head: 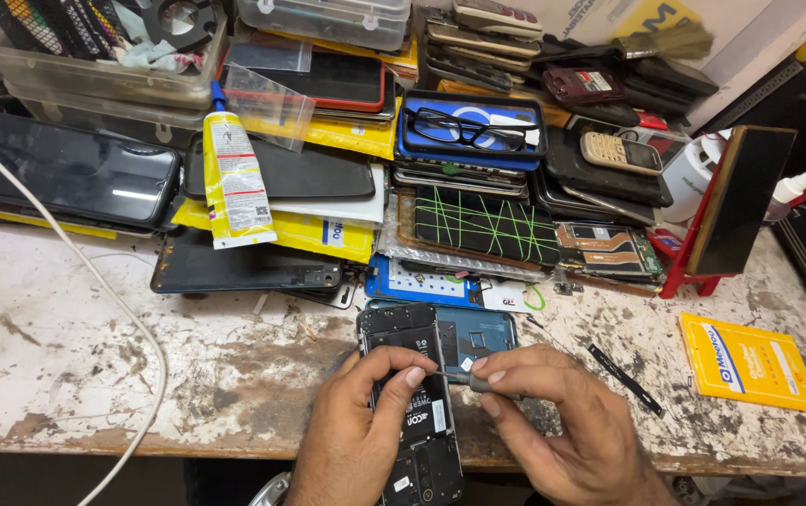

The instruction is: The person uses a screwdriver and a small prying tool to remove internal components from a mobile phone chassis, then places a SIM tray into the device before handling the phone case.

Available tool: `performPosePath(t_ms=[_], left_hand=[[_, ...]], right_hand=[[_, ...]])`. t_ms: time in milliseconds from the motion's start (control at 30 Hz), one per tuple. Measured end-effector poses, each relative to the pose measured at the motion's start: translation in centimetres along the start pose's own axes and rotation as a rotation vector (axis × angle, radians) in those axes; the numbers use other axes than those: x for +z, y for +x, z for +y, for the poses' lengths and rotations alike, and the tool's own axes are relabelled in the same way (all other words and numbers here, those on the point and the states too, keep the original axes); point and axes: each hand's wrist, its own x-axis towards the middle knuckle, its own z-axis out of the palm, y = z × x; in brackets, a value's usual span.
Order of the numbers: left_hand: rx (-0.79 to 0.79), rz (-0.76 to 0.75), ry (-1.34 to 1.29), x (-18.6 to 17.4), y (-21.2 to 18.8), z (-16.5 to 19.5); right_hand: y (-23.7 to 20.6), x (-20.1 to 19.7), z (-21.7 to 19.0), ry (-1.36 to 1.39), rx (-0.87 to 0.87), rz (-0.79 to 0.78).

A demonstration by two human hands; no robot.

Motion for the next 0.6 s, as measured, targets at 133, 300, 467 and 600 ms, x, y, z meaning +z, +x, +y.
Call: performPosePath(t_ms=[133, 300, 467, 600], left_hand=[[0.044, 0.012, -0.009, 0.0, 0.0, -0.2], [0.047, 0.018, -0.006, -0.1, 0.0, -0.2], [0.080, 0.053, -0.033, 0.0, 0.0, -0.2], [-0.019, 0.080, -0.152, 0.1, 0.0, -0.7]], right_hand=[[-0.2, 0.1, 0.1, -0.016, 0.016, -0.001], [-0.6, 0.2, 0.2, 0.030, 0.052, 0.039], [-1.1, 0.5, 0.4, 0.076, 0.088, 0.083], [-1.8, 0.3, 0.6, 0.092, 0.104, 0.121]])
